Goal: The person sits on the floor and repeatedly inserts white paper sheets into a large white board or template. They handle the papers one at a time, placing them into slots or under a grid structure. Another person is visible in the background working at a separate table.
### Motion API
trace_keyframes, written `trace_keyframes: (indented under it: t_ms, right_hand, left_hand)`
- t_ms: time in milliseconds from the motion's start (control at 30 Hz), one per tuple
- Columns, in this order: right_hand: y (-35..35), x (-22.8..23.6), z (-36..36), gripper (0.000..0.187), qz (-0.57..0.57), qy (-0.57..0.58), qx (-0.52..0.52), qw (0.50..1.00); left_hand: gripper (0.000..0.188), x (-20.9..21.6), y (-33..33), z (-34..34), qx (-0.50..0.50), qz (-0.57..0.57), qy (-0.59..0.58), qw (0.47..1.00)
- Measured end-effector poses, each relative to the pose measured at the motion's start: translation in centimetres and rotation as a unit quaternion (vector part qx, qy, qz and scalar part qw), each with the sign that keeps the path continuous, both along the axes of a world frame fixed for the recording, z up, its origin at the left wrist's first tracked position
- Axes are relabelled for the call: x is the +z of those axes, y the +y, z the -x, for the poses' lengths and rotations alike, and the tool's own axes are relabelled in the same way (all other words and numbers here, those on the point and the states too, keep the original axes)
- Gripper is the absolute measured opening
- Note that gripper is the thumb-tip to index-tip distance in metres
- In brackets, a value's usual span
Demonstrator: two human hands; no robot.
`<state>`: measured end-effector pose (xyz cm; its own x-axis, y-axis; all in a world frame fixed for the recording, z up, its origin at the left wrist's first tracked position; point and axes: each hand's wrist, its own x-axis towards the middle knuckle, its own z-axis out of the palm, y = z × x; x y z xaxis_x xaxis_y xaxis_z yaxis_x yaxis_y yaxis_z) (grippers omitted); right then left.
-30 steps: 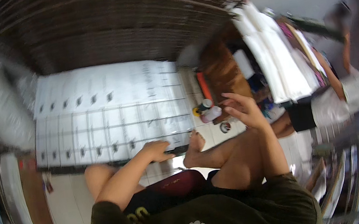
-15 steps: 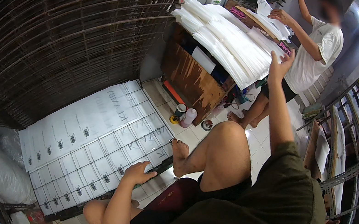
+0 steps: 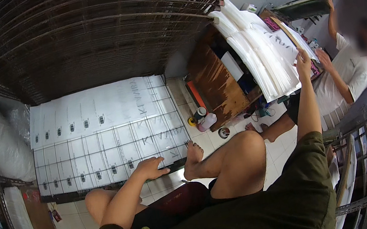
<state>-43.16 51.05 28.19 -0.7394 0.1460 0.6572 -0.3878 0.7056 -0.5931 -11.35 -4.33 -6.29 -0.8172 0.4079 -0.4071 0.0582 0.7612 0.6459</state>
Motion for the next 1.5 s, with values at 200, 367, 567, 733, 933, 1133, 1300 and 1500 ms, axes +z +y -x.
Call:
trace_keyframes:
  t_ms: [200, 367, 567, 733, 933, 1133, 1300, 1500]
  right_hand:
    - [-9.2, 7.1, -2.2, 0.020, -0.134, 0.184, 0.102, 0.968]
    - [-20.8, 10.2, -13.9, 0.021, -0.146, 0.275, 0.183, 0.933]
    - [-30.2, 6.0, -21.2, 0.018, -0.109, 0.131, 0.364, 0.916]
    - [-37.1, 0.9, -21.1, 0.013, -0.078, -0.092, 0.455, 0.882]
    - [-41.9, -4.7, -17.8, 0.004, 0.019, -0.233, 0.477, 0.847]
    - [-44.4, -13.1, -18.3, 0.046, 0.314, -0.418, 0.405, 0.750]
    - [-44.4, -15.4, -23.2, 0.023, 0.106, -0.571, 0.453, 0.677]
    - [-45.4, -13.3, -21.4, 0.057, -0.091, -0.461, 0.530, 0.706]
  left_hand:
    - [0.060, 0.9, -0.4, -0.2, 0.070, -0.081, 0.153, 0.982]
    - [0.056, 8.0, -0.1, 0.3, 0.212, -0.188, 0.359, 0.889]
    - [0.078, 20.5, -2.9, -2.7, 0.301, -0.249, 0.606, 0.693]
    - [0.091, 20.5, -3.5, -2.0, 0.252, -0.206, 0.510, 0.796]
    - [0.043, 16.3, -3.7, -1.7, 0.218, -0.250, 0.368, 0.869]
    - [0.038, 14.0, -1.7, -1.5, 0.390, -0.407, 0.289, 0.774]
    - [0.043, 10.0, 0.6, -0.5, 0.516, -0.410, 0.235, 0.715]
    - [0.041, 7.5, 6.4, -4.5, 0.589, -0.384, 0.261, 0.661]
